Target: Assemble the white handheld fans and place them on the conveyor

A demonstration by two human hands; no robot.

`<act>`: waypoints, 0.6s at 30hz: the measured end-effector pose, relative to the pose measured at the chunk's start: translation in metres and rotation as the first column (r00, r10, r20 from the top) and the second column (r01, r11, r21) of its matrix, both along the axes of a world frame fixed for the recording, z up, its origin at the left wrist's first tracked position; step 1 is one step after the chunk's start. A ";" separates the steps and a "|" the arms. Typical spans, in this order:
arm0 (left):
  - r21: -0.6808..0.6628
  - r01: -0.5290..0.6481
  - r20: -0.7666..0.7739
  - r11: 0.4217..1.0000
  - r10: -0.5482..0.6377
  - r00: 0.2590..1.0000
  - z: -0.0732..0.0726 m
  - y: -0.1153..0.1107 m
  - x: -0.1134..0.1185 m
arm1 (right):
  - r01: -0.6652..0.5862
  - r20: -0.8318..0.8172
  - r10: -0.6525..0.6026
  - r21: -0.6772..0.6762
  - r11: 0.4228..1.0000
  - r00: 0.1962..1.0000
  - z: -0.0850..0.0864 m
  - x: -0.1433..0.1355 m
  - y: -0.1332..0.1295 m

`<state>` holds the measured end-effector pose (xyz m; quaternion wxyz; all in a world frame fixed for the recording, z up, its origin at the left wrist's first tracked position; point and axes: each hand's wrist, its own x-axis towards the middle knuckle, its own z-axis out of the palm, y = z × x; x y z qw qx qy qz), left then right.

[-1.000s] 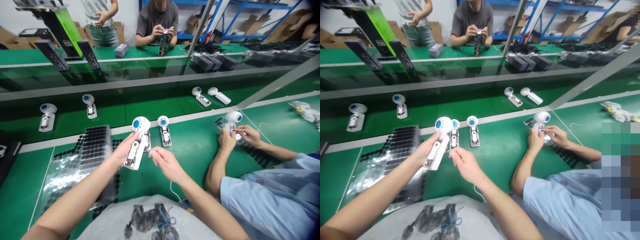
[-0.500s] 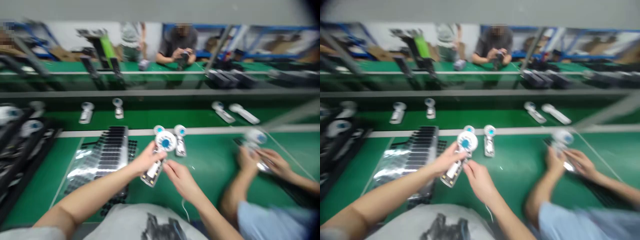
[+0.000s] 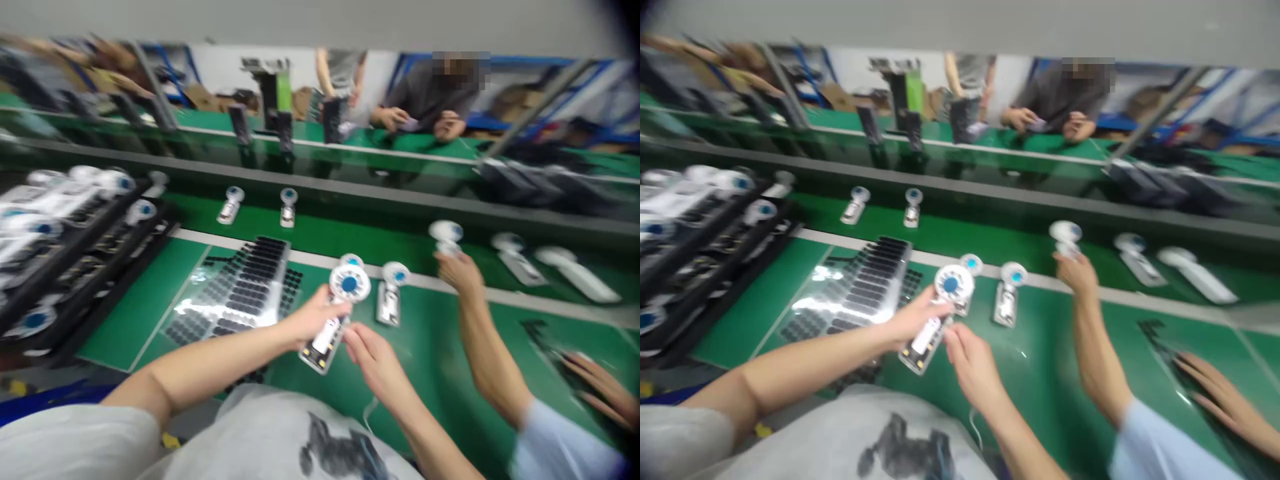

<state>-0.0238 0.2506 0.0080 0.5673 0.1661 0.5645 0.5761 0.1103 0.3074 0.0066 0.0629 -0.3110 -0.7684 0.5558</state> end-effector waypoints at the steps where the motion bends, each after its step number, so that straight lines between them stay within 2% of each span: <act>1: 0.003 0.008 0.021 1.000 -0.008 1.000 0.000 0.001 -0.002 | -0.007 -0.007 0.007 -0.004 1.000 1.000 0.003 -0.002 0.001; 5: -0.010 0.092 0.086 0.996 -0.091 0.992 -0.001 0.003 -0.002 | -0.001 -0.014 0.000 -0.037 0.999 1.000 0.004 0.001 0.004; 9: -0.047 0.151 0.109 0.987 -0.145 0.983 -0.002 0.003 0.002 | 0.034 -0.034 -0.036 -0.048 0.998 0.999 -0.005 0.002 0.002; 11: -0.059 0.091 0.040 0.994 -0.089 0.995 -0.009 0.006 -0.007 | 0.087 -0.023 -0.089 -0.062 0.994 0.996 -0.013 0.004 0.005; 13: -0.080 -0.064 -0.088 0.995 0.057 0.994 -0.021 0.013 -0.027 | 0.171 0.015 -0.170 -0.095 0.981 0.985 -0.023 0.012 0.010; 15: -0.091 -0.226 -0.229 0.970 0.201 0.953 -0.038 0.023 -0.052 | 0.257 0.040 -0.254 -0.131 0.957 0.966 -0.031 0.025 0.015; 16: -0.096 -0.269 -0.274 0.958 0.234 0.933 -0.047 0.029 -0.064 | 0.286 0.031 -0.284 -0.144 0.947 0.958 -0.035 0.033 0.017; 18: -0.102 -0.277 -0.317 0.955 0.232 0.920 -0.066 0.044 -0.082 | 0.296 -0.031 -0.305 -0.164 0.941 0.952 -0.040 0.044 0.020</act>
